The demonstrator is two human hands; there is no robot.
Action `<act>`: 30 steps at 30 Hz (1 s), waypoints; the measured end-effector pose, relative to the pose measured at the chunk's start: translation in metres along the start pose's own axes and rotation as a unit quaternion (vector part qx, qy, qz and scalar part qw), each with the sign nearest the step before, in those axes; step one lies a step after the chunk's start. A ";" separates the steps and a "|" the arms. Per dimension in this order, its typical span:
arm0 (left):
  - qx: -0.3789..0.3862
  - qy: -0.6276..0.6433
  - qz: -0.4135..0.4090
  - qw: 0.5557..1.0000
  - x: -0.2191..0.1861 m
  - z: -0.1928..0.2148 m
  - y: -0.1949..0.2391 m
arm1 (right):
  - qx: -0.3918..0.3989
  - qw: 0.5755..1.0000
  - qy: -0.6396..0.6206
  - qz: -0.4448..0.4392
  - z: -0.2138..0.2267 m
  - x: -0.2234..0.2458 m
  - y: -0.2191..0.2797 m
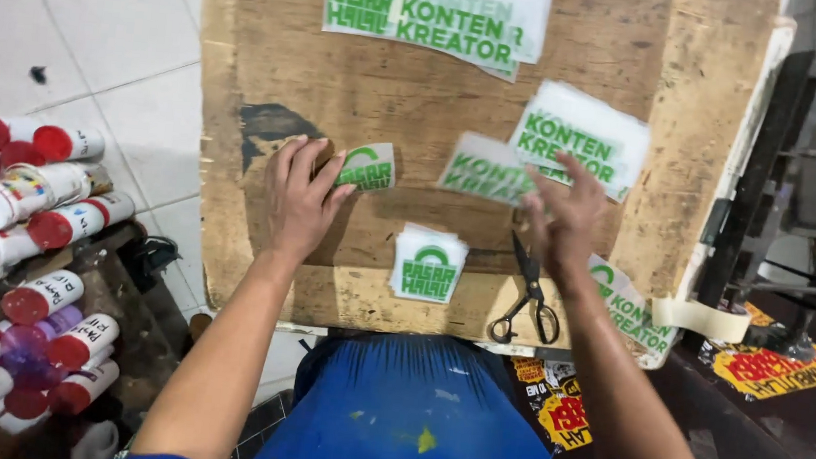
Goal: The person is preparing labels by cutting strips of masking tape and applying them to the labels on a wooden work surface.
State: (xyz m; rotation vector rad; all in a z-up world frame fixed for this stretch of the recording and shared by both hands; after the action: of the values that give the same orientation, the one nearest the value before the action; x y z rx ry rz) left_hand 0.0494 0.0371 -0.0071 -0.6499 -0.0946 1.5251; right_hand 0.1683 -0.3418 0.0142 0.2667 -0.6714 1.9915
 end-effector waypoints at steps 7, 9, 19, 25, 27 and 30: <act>-0.019 -0.048 0.000 0.999 0.007 -0.014 0.012 | 0.020 0.990 0.141 0.000 -0.040 0.077 0.007; 0.010 -0.031 -0.033 0.999 -0.005 -0.024 0.027 | 0.075 0.996 0.046 0.030 -0.035 0.105 -0.001; 0.103 -0.033 -0.070 0.992 -0.020 0.009 0.037 | 0.350 0.921 0.092 0.142 -0.056 0.104 0.020; 0.107 -0.045 -0.078 0.990 -0.012 0.011 0.031 | 0.320 0.908 0.081 0.258 -0.053 0.062 0.001; 0.104 -0.046 -0.072 0.991 -0.015 0.009 0.029 | 0.267 0.910 0.080 0.306 -0.050 0.052 -0.001; 0.104 -0.043 -0.067 0.991 -0.019 0.000 0.032 | 0.253 0.916 0.056 0.306 -0.050 0.055 -0.006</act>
State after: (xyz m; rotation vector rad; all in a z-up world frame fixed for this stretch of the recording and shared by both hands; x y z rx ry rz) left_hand 0.0192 0.0165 -0.0157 -0.4037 -0.0421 1.4109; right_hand 0.1506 -0.2710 -0.0007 0.2631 -0.1469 2.7516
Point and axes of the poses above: each hand's wrist, its own y-axis away from the middle knuckle, its own z-axis out of the back of the hand, x = y × z, the point moved 2 cm from there along -y, towards the middle knuckle, and after that the axes turned 7 degrees about -x, right-handed, at the moved point
